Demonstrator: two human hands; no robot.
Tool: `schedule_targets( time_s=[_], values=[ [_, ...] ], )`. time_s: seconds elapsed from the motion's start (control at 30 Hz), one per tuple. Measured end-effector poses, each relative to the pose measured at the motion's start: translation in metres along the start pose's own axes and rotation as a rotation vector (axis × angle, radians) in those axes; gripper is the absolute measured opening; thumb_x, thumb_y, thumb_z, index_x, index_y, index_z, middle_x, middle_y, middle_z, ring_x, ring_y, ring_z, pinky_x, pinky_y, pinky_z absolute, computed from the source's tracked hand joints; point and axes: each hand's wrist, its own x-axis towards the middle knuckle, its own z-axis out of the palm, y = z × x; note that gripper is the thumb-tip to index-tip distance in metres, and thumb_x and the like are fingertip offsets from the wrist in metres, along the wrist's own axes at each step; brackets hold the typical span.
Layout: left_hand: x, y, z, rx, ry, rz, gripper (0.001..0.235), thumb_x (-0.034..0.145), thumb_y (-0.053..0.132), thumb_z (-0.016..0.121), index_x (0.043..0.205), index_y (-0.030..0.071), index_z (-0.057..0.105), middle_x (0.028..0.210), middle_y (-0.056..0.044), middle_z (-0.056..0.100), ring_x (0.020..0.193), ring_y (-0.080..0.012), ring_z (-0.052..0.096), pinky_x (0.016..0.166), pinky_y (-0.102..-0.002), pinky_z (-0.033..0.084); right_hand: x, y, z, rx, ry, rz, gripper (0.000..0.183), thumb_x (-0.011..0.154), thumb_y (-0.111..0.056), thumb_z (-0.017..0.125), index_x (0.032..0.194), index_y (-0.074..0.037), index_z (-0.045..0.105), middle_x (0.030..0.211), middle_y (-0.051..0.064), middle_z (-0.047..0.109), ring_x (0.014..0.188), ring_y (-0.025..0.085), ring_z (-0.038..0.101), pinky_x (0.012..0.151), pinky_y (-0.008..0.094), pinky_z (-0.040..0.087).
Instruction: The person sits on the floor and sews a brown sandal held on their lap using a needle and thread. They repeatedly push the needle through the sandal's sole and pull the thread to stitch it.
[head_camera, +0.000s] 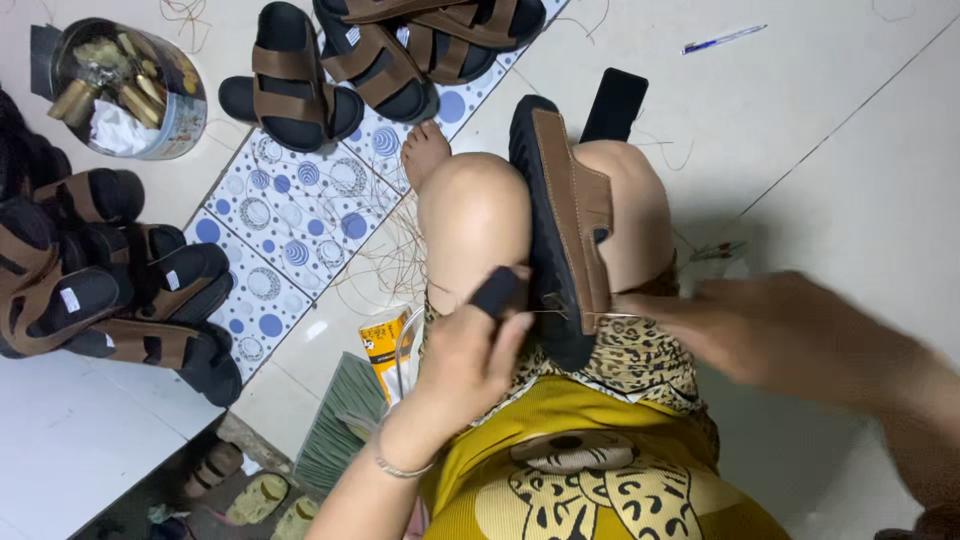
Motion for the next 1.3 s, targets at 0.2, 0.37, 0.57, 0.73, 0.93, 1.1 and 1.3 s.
schedule_targets(
  time_s=[0.2,0.37,0.57,0.73,0.93,1.1,1.3],
  values=[
    [-0.013,-0.006,-0.01,-0.521,0.194,-0.149,0.017,0.099,0.014,0.065,0.114,0.006,0.066,0.117,-0.004,0.07,0.105,-0.0137,0.067,0.096,-0.029,0.054,-0.033,0.046,0.045,0.712,-0.018,0.457,0.063,0.086,-0.046,0.063,0.149,-0.055,0.059,0.082,-0.009,0.078,0.061,0.009,0.058,0.064,0.022,0.047],
    [0.014,0.015,-0.049,-0.304,0.295,-0.018,0.024,0.103,0.006,0.059,0.126,0.006,0.051,0.105,-0.011,0.054,0.072,-0.0149,0.066,0.058,-0.021,0.06,0.023,-0.015,0.045,1.063,0.608,-0.225,0.029,0.09,-0.01,0.069,0.119,-0.015,0.072,0.075,-0.002,0.054,0.068,0.011,0.049,0.065,0.025,0.042],
    [-0.002,0.041,-0.026,0.503,-0.089,0.219,0.013,0.089,0.006,0.062,0.098,0.008,0.054,0.095,-0.01,0.053,0.085,-0.0322,0.052,0.052,-0.048,0.047,0.036,-0.018,0.032,1.117,0.732,-0.411,0.016,0.098,-0.018,0.061,0.087,-0.006,0.067,0.084,0.005,0.067,0.076,0.013,0.065,0.068,0.025,0.055],
    [-0.007,0.057,0.036,0.62,-0.29,0.696,0.017,0.08,0.014,0.07,0.068,0.016,0.059,0.072,-0.004,0.054,0.064,-0.0255,0.052,0.05,-0.036,0.039,0.034,-0.027,0.041,0.722,0.568,-0.04,0.041,0.079,-0.038,0.078,0.117,-0.024,0.072,0.122,0.002,0.069,0.078,0.01,0.066,0.069,0.025,0.059],
    [0.008,0.053,0.053,0.959,-0.224,0.652,0.021,0.093,0.01,0.07,0.075,0.015,0.059,0.06,0.0,0.055,0.046,-0.0138,0.049,0.038,-0.028,0.044,0.045,-0.024,0.051,0.935,0.879,-0.384,0.013,0.094,-0.01,0.068,0.083,-0.005,0.069,0.087,0.01,0.07,0.089,0.02,0.07,0.084,0.026,0.063],
    [0.012,0.036,0.044,0.745,-0.187,0.547,0.013,0.083,0.007,0.066,0.084,0.014,0.056,0.063,-0.002,0.056,0.051,-0.0192,0.055,0.037,-0.035,0.039,0.049,-0.027,0.038,1.732,0.531,-0.55,0.016,0.099,-0.003,0.061,0.096,0.008,0.071,0.1,0.019,0.068,0.055,0.01,0.052,0.05,0.02,0.047],
    [0.0,0.041,-0.022,-0.418,-0.344,0.241,0.018,0.103,0.027,0.06,0.095,0.012,0.061,0.072,0.005,0.054,0.058,-0.0128,0.049,0.057,-0.027,0.04,0.054,-0.051,0.04,1.236,0.585,-0.33,0.027,0.091,-0.004,0.067,0.115,-0.008,0.079,0.109,0.005,0.083,0.093,0.005,0.075,0.091,0.019,0.059]
  ],
)
